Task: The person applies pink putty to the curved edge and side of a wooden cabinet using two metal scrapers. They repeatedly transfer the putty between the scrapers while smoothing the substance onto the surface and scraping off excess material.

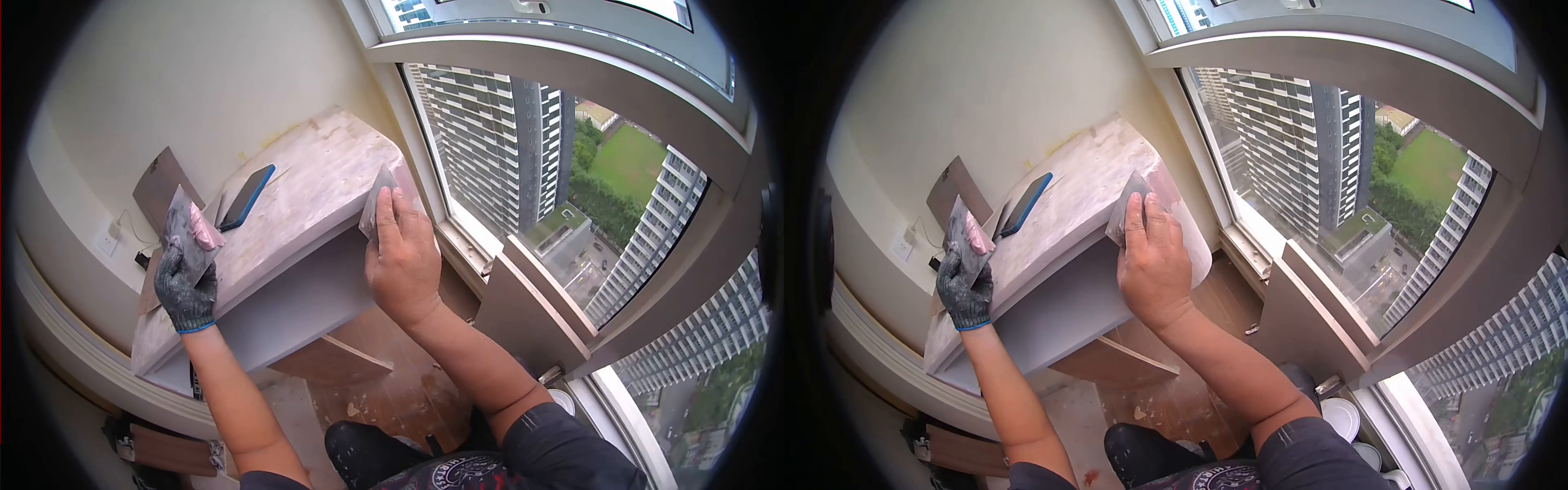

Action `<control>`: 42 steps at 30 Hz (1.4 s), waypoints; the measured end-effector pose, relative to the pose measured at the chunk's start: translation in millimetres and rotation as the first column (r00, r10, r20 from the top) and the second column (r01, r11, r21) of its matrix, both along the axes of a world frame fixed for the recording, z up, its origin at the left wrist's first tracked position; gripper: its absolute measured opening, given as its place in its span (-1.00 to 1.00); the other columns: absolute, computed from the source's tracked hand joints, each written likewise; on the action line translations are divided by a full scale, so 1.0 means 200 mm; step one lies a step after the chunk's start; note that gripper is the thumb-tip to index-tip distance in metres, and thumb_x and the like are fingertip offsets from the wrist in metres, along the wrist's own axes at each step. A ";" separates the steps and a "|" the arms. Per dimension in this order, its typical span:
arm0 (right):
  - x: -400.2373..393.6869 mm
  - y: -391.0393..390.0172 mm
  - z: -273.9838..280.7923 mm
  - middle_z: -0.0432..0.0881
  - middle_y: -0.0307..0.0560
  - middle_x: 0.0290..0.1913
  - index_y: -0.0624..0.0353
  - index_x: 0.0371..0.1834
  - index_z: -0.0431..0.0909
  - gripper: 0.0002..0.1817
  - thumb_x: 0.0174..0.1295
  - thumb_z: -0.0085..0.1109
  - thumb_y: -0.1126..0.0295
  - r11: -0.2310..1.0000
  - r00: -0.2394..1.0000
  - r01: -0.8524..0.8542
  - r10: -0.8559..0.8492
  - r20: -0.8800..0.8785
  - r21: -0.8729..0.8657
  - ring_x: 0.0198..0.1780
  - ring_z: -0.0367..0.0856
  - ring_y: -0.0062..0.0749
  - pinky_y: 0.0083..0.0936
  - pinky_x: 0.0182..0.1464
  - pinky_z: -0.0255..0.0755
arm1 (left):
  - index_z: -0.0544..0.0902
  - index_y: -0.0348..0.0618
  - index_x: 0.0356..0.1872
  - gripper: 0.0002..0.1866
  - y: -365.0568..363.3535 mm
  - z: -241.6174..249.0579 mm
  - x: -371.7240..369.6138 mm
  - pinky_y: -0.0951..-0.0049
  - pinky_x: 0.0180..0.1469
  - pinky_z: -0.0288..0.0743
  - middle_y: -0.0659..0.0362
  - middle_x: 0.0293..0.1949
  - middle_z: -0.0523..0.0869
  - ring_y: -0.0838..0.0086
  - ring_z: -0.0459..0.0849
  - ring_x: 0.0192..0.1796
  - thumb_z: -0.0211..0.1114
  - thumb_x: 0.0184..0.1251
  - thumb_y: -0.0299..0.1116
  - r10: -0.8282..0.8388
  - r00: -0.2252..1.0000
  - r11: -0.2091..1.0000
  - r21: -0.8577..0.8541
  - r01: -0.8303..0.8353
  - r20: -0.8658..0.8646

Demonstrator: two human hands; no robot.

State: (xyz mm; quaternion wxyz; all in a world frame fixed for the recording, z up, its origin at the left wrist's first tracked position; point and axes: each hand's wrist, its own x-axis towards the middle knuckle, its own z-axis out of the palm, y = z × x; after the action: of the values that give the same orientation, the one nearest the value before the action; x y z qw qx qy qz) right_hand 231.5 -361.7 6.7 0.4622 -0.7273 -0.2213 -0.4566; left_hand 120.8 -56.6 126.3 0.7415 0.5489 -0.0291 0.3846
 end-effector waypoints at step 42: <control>-0.03 -0.02 0.04 0.55 0.34 0.21 0.57 0.33 0.37 -0.44 0.22 0.08 0.58 0.985 0.987 0.144 -0.136 -0.086 0.092 0.12 0.51 0.17 -0.11 0.27 0.36 | 0.65 -0.12 0.11 -0.64 -0.08 0.01 0.00 0.23 0.04 0.66 0.12 0.04 0.71 0.29 0.70 0.09 0.28 0.31 -0.30 -0.038 0.999 0.989 -0.145 0.036 -0.011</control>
State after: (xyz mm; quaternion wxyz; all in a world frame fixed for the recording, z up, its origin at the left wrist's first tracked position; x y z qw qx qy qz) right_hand 226.4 -365.7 14.4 0.4725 -0.7351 -0.1282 -0.4690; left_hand 121.0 -71.8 127.6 0.7867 0.4954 -0.0061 0.3682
